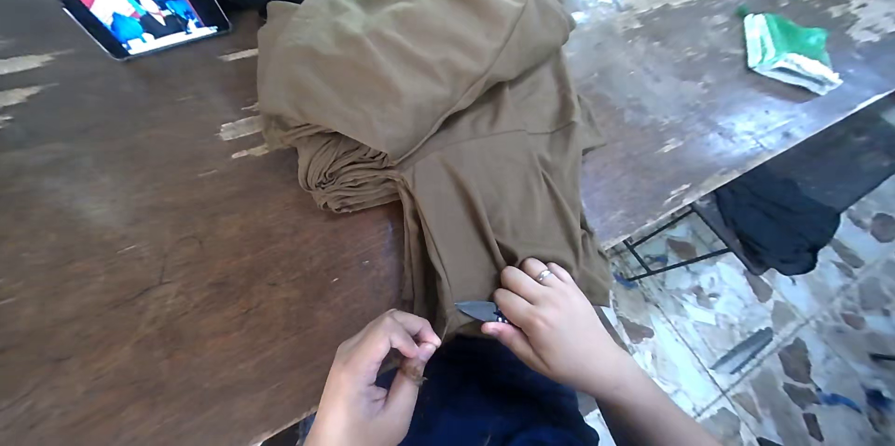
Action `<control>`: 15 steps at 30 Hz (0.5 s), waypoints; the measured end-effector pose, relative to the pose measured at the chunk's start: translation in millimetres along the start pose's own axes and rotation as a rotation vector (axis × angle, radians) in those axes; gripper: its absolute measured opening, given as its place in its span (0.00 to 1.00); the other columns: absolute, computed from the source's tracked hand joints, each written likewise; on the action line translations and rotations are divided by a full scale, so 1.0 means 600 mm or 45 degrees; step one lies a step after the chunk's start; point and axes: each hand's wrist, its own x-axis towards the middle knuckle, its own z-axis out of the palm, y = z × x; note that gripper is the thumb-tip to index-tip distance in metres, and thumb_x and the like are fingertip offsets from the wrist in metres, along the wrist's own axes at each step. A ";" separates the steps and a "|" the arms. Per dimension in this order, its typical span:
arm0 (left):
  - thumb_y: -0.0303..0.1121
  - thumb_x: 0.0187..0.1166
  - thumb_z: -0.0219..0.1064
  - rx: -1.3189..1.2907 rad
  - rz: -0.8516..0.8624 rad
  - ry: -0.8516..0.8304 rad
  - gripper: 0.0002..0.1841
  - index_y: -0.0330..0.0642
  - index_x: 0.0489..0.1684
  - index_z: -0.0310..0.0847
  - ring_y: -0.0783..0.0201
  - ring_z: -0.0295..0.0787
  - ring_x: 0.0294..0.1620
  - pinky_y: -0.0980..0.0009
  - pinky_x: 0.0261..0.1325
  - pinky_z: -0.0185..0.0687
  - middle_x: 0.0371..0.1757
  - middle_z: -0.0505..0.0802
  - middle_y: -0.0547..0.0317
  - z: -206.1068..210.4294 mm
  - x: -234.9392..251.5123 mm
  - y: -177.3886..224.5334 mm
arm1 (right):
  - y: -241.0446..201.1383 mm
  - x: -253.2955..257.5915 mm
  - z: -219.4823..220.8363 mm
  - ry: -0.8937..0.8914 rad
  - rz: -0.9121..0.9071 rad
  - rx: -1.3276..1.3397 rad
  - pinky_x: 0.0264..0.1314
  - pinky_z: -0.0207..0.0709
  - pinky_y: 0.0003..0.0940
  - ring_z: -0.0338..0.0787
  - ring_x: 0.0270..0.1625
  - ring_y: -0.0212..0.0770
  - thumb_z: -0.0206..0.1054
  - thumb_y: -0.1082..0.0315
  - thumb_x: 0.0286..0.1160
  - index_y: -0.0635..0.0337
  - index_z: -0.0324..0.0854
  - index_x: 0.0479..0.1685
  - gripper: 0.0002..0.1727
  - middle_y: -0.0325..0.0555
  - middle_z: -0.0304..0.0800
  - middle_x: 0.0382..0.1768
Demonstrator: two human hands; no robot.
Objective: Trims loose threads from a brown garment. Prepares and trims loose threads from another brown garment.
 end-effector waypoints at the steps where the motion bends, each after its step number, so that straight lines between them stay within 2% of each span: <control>1: 0.31 0.84 0.66 -0.006 0.003 -0.005 0.03 0.46 0.44 0.76 0.79 0.88 0.46 0.87 0.48 0.84 0.46 0.91 0.65 -0.003 -0.001 0.001 | 0.002 -0.001 -0.002 -0.014 -0.018 0.019 0.36 0.67 0.42 0.79 0.38 0.48 0.38 0.37 0.91 0.49 0.75 0.24 0.34 0.42 0.76 0.30; 5: 0.31 0.85 0.66 -0.153 0.016 -0.053 0.03 0.46 0.45 0.76 0.79 0.88 0.47 0.87 0.48 0.83 0.46 0.91 0.66 -0.003 0.000 0.007 | 0.002 0.001 -0.005 -0.025 -0.049 0.011 0.36 0.67 0.42 0.79 0.38 0.49 0.38 0.33 0.88 0.50 0.75 0.26 0.35 0.42 0.77 0.30; 8: 0.31 0.84 0.67 -0.243 0.032 -0.212 0.04 0.44 0.43 0.77 0.76 0.89 0.47 0.82 0.51 0.85 0.44 0.92 0.63 0.001 0.002 0.011 | 0.000 0.004 -0.004 -0.012 -0.032 0.012 0.36 0.68 0.43 0.79 0.37 0.49 0.39 0.32 0.88 0.50 0.76 0.28 0.35 0.42 0.77 0.29; 9: 0.32 0.83 0.68 -0.135 -0.012 -0.316 0.05 0.41 0.41 0.80 0.74 0.90 0.44 0.79 0.50 0.87 0.41 0.93 0.62 0.000 -0.001 0.020 | 0.002 0.004 -0.006 -0.013 -0.024 0.056 0.36 0.69 0.44 0.80 0.36 0.49 0.39 0.32 0.88 0.51 0.76 0.28 0.36 0.43 0.78 0.29; 10: 0.34 0.82 0.69 0.146 -0.107 -0.468 0.07 0.39 0.44 0.86 0.69 0.91 0.42 0.74 0.47 0.88 0.40 0.94 0.59 -0.003 -0.006 0.040 | 0.008 0.003 -0.010 -0.015 -0.010 0.137 0.37 0.72 0.45 0.81 0.36 0.50 0.38 0.33 0.89 0.52 0.76 0.28 0.36 0.45 0.79 0.28; 11: 0.33 0.79 0.70 0.512 -0.275 -0.677 0.11 0.41 0.54 0.90 0.57 0.95 0.46 0.61 0.49 0.91 0.45 0.96 0.55 -0.001 -0.010 0.068 | 0.015 0.001 -0.018 -0.017 0.011 0.232 0.39 0.74 0.45 0.81 0.35 0.49 0.39 0.34 0.90 0.54 0.76 0.28 0.36 0.46 0.79 0.28; 12: 0.31 0.80 0.69 0.750 -0.538 -0.887 0.17 0.43 0.66 0.88 0.43 0.93 0.57 0.44 0.54 0.88 0.54 0.96 0.47 0.007 -0.009 0.097 | 0.024 -0.002 -0.026 -0.017 0.035 0.324 0.40 0.75 0.43 0.80 0.34 0.47 0.39 0.36 0.91 0.56 0.75 0.28 0.36 0.47 0.78 0.27; 13: 0.28 0.82 0.65 0.893 -0.691 -0.972 0.19 0.45 0.71 0.86 0.37 0.90 0.62 0.37 0.57 0.84 0.56 0.95 0.43 0.015 -0.008 0.112 | 0.032 -0.007 -0.035 -0.010 0.057 0.404 0.40 0.74 0.40 0.79 0.33 0.44 0.40 0.37 0.91 0.57 0.74 0.28 0.35 0.47 0.76 0.27; 14: 0.27 0.83 0.63 0.990 -0.652 -0.914 0.17 0.47 0.68 0.88 0.40 0.93 0.59 0.38 0.55 0.85 0.52 0.97 0.46 0.017 -0.012 0.116 | 0.039 -0.012 -0.041 0.008 0.077 0.476 0.39 0.73 0.36 0.78 0.32 0.40 0.41 0.38 0.92 0.57 0.72 0.28 0.34 0.45 0.74 0.26; 15: 0.27 0.83 0.63 1.062 -0.514 -0.783 0.14 0.48 0.59 0.91 0.45 0.96 0.53 0.43 0.53 0.87 0.45 0.98 0.50 0.015 -0.016 0.115 | 0.044 -0.016 -0.044 0.034 0.090 0.553 0.39 0.72 0.31 0.77 0.32 0.36 0.42 0.39 0.92 0.58 0.71 0.29 0.33 0.44 0.73 0.26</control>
